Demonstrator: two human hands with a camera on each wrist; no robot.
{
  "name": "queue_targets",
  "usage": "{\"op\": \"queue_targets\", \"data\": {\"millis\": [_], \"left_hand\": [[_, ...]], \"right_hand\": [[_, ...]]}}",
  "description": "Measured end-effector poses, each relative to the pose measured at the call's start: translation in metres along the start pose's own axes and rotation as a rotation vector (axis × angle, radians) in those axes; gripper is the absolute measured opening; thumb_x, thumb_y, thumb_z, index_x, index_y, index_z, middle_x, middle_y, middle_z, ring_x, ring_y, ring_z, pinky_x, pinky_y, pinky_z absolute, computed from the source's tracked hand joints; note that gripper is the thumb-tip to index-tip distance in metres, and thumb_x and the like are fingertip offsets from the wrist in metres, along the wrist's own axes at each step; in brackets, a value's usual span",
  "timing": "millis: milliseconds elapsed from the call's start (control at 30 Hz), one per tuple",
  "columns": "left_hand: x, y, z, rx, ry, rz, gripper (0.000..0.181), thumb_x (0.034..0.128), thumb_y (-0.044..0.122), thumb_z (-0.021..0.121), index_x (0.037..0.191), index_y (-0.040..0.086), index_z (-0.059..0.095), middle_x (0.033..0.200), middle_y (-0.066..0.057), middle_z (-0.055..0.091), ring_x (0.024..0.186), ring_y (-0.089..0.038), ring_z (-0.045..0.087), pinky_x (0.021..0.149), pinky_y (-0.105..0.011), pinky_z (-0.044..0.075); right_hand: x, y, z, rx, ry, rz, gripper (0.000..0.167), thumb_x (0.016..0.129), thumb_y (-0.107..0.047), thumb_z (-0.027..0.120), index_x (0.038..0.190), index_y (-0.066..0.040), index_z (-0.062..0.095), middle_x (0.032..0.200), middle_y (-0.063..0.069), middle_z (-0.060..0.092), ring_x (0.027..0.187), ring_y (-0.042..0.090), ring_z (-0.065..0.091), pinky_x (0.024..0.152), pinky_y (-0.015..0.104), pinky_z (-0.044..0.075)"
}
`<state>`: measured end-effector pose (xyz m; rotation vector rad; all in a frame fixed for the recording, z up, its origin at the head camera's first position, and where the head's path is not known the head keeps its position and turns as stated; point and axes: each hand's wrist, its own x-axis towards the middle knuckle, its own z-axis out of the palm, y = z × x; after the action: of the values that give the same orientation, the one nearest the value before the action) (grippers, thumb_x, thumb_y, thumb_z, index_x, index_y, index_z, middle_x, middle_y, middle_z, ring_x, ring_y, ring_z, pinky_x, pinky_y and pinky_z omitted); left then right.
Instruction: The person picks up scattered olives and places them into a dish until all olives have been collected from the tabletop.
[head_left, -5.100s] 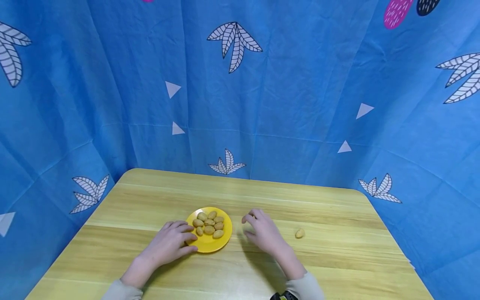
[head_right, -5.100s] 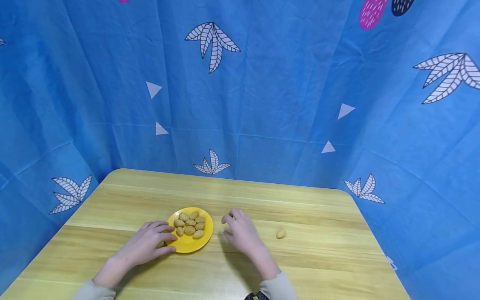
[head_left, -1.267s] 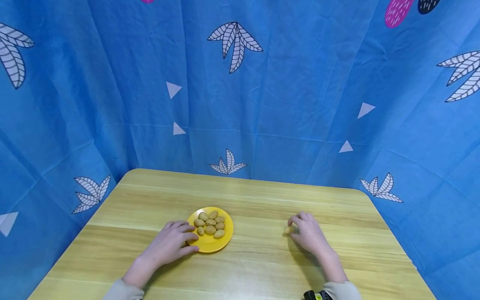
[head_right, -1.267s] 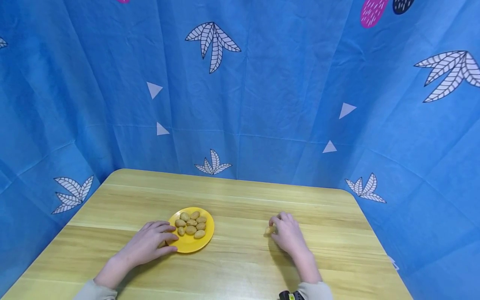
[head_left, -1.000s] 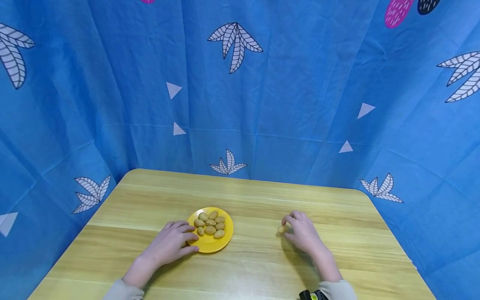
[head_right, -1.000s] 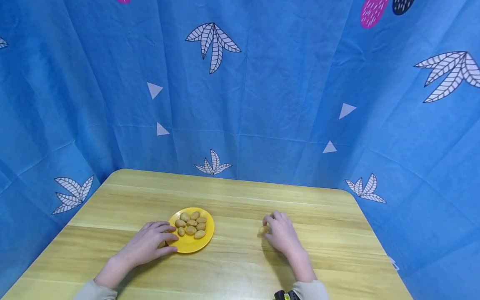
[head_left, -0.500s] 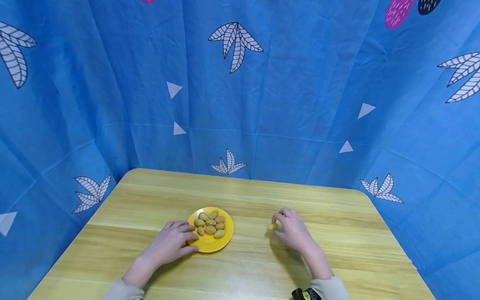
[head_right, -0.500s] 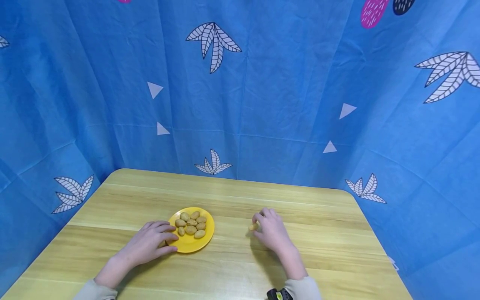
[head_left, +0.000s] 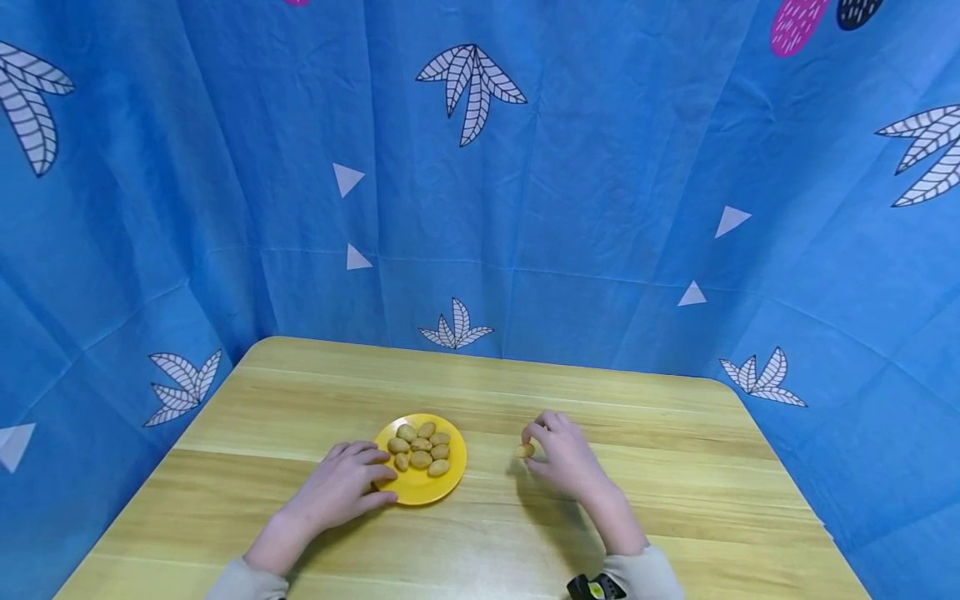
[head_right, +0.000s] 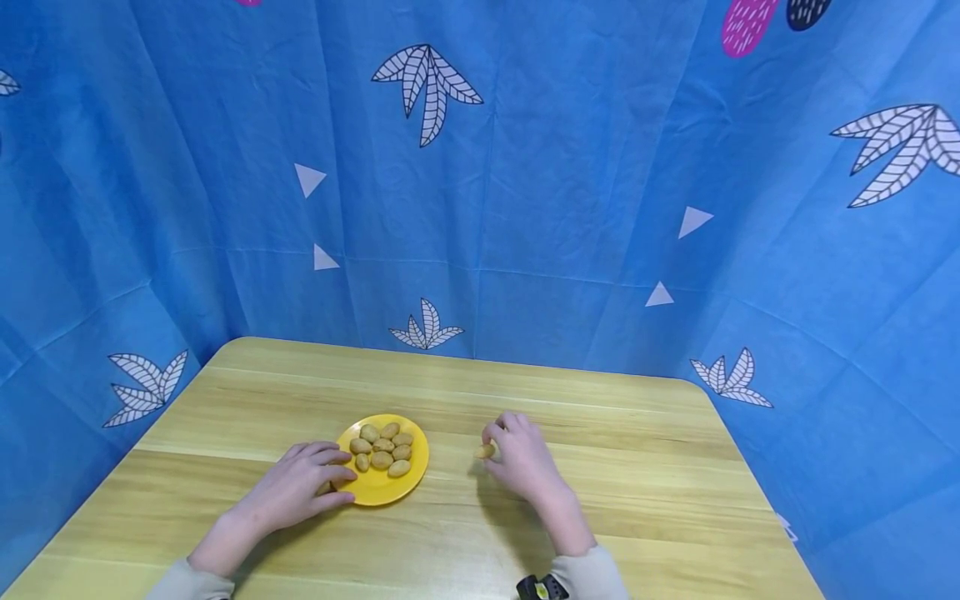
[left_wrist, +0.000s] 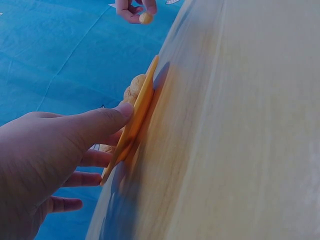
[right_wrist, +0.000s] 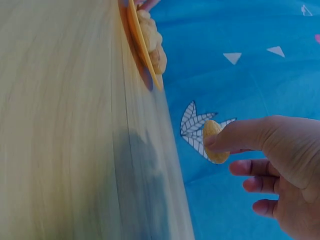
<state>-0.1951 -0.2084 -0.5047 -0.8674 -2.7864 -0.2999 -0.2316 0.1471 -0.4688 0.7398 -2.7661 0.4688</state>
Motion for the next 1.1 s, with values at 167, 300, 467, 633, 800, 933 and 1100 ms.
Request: {"op": "queue_targets", "data": {"millis": [167,300,467,633,800,933,1100], "left_hand": [[0.0,0.0,0.0,-0.001,0.003,0.004,0.033,0.0855,0.049,0.068,0.104,0.023,0.075,0.119,-0.002,0.069,0.116,-0.027,0.058,0.098,-0.052,0.044],[0.0,0.0,0.0,0.001,0.005,0.005,0.032,0.0852,0.049,0.069,0.103,0.023,0.075,0.119,-0.002,0.069,0.116,-0.027,0.058,0.097,-0.052,0.044],[0.0,0.0,-0.001,0.006,0.011,0.007,0.032,0.0848,0.048,0.069,0.103,0.023,0.075,0.119,-0.002,0.069,0.116,-0.028,0.058,0.097,-0.052,0.045],[-0.001,0.0,-0.001,0.01,0.015,0.007,0.032,0.0845,0.048,0.069,0.103,0.023,0.075,0.119,-0.002,0.069,0.116,-0.028,0.058,0.097,-0.052,0.045],[-0.001,0.0,-0.001,0.01,0.014,0.01,0.032,0.0845,0.048,0.07,0.103,0.023,0.075,0.119,-0.002,0.07,0.116,-0.027,0.058,0.097,-0.052,0.045],[-0.001,0.0,-0.001,0.005,0.012,0.012,0.032,0.0849,0.048,0.069,0.103,0.022,0.075,0.118,-0.002,0.07,0.116,-0.027,0.058,0.097,-0.052,0.044],[-0.001,-0.001,0.0,0.0,0.017,0.016,0.032,0.0848,0.049,0.069,0.103,0.022,0.075,0.118,-0.002,0.07,0.116,-0.027,0.058,0.097,-0.052,0.044]], "right_hand": [[0.002,-0.008,0.002,-0.015,-0.001,-0.025,0.022,0.076,-0.017,0.081,0.087,-0.019,0.062,0.099,0.0,0.058,0.096,0.023,0.052,0.081,0.041,0.045],[0.004,-0.014,0.003,-0.009,0.003,-0.043,0.021,0.077,-0.017,0.081,0.087,-0.018,0.062,0.098,0.0,0.058,0.095,0.022,0.052,0.082,0.042,0.045],[0.006,-0.02,0.004,-0.02,-0.016,-0.059,0.021,0.078,-0.019,0.08,0.088,-0.018,0.063,0.098,-0.001,0.058,0.093,0.02,0.05,0.081,0.039,0.045],[0.008,-0.027,0.006,-0.019,-0.029,-0.078,0.02,0.078,-0.02,0.08,0.089,-0.018,0.063,0.099,-0.001,0.058,0.091,0.018,0.048,0.081,0.038,0.045],[0.01,-0.034,0.008,-0.024,-0.025,-0.102,0.021,0.078,-0.022,0.08,0.088,-0.019,0.062,0.099,-0.002,0.057,0.091,0.018,0.048,0.081,0.038,0.044],[0.012,-0.04,0.01,-0.031,-0.024,-0.125,0.02,0.079,-0.023,0.08,0.089,-0.019,0.062,0.098,-0.003,0.057,0.092,0.018,0.049,0.081,0.038,0.044],[0.014,-0.047,0.013,-0.032,-0.039,-0.141,0.02,0.079,-0.025,0.079,0.089,-0.019,0.063,0.098,-0.003,0.056,0.091,0.017,0.048,0.08,0.037,0.044]]}}
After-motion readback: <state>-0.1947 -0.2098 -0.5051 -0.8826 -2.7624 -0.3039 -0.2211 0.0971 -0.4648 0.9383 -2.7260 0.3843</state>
